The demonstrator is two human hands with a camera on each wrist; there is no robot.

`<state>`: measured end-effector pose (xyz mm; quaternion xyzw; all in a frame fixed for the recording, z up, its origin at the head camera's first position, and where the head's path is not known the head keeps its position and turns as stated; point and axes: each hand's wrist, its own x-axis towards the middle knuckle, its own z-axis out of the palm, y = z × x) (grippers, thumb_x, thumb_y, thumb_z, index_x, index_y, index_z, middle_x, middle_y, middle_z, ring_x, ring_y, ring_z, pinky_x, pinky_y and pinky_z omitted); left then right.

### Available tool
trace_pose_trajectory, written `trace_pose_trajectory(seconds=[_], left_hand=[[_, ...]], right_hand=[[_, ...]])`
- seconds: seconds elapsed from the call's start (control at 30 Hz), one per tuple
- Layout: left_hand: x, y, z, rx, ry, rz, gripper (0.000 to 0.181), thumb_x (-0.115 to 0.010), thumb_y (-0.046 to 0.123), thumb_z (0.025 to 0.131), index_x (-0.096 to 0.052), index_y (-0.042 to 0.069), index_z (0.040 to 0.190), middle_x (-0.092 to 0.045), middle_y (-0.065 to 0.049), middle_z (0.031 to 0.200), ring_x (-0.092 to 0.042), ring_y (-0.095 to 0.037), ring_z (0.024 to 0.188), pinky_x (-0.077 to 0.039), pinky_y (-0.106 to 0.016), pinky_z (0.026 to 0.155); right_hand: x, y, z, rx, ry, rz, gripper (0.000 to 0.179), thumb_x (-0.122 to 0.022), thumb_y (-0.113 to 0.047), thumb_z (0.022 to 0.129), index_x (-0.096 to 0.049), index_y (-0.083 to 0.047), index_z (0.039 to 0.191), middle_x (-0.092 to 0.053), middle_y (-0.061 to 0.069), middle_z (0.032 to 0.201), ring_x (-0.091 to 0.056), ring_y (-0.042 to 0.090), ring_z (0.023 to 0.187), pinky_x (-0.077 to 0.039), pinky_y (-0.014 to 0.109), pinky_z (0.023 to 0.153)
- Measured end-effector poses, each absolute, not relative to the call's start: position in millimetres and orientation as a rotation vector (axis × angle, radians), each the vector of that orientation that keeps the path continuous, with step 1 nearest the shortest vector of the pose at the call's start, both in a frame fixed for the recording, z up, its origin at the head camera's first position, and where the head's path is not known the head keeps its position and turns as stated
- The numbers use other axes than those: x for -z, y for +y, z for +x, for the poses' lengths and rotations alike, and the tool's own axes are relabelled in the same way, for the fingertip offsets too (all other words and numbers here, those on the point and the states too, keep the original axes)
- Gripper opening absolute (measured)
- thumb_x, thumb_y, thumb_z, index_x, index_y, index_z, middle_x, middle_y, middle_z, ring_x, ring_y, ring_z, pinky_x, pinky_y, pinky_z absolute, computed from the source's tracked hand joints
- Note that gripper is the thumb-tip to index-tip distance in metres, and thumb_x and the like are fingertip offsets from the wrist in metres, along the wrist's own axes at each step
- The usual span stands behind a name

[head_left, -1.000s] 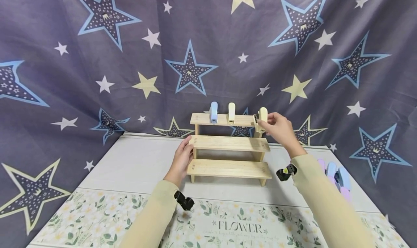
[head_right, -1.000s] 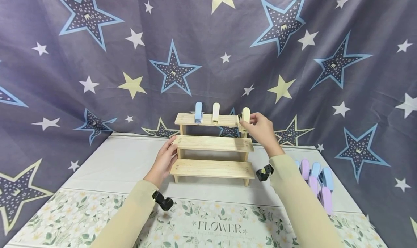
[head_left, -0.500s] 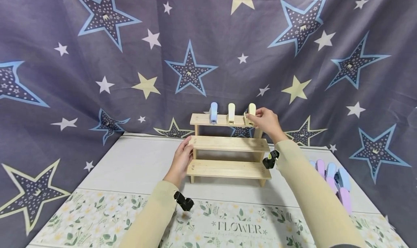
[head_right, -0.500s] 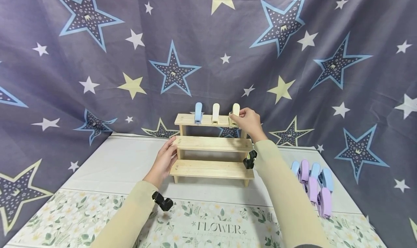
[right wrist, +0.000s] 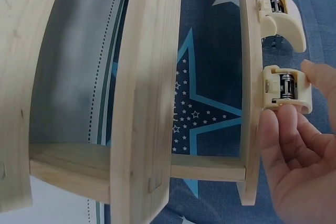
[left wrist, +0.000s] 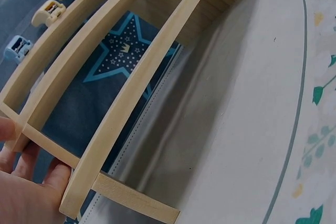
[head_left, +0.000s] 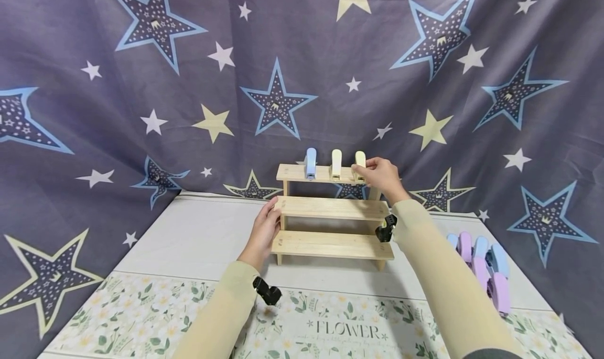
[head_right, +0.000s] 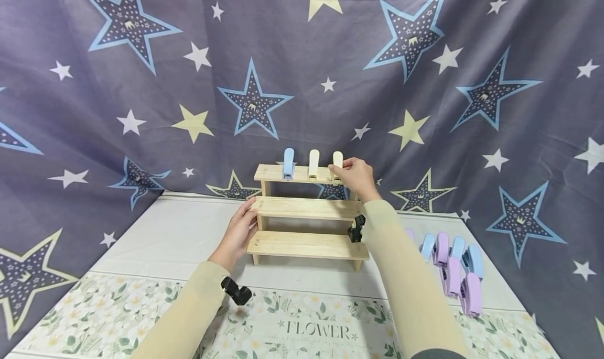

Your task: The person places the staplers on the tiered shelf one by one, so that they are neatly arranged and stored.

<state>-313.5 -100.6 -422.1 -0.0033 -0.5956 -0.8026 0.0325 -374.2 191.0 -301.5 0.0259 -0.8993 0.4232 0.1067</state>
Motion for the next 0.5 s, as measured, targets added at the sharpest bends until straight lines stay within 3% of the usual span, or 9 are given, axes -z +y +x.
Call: trace_pose_trajectory(seconds=[0.33,0.5], left_hand=[[423.2,-101.5,-313.4,2.461,-1.827,0.002,0.055,-0.045,0.012,0.104,-0.033,0.012,0.157,-0.027,-0.014,0.161,-0.03,-0.033,0.145,-0.02,-0.044,0.121],[424.3,-101.5,-314.2,2.468,-1.837,-0.019,0.056,-0.044,0.012,0.105,-0.03,0.011,0.158,-0.023,-0.014,0.163,-0.027,-0.033,0.147,-0.017,-0.045,0.122]], right_hand=[[307.6,186.8,-375.5,-1.306,-2.601,0.039,0.062,-0.069,-0.048,0.092,-0.058,-0.002,0.131,-0.066,0.015,0.121,-0.069,0.03,0.087,-0.059,0.039,0.077],[310.1,188.4,-372.4,-1.347,-2.567,0.038,0.067,-0.068,-0.049,0.093,-0.052,-0.005,0.141,-0.063,0.016,0.127,-0.067,0.03,0.096,-0.059,0.04,0.077]])
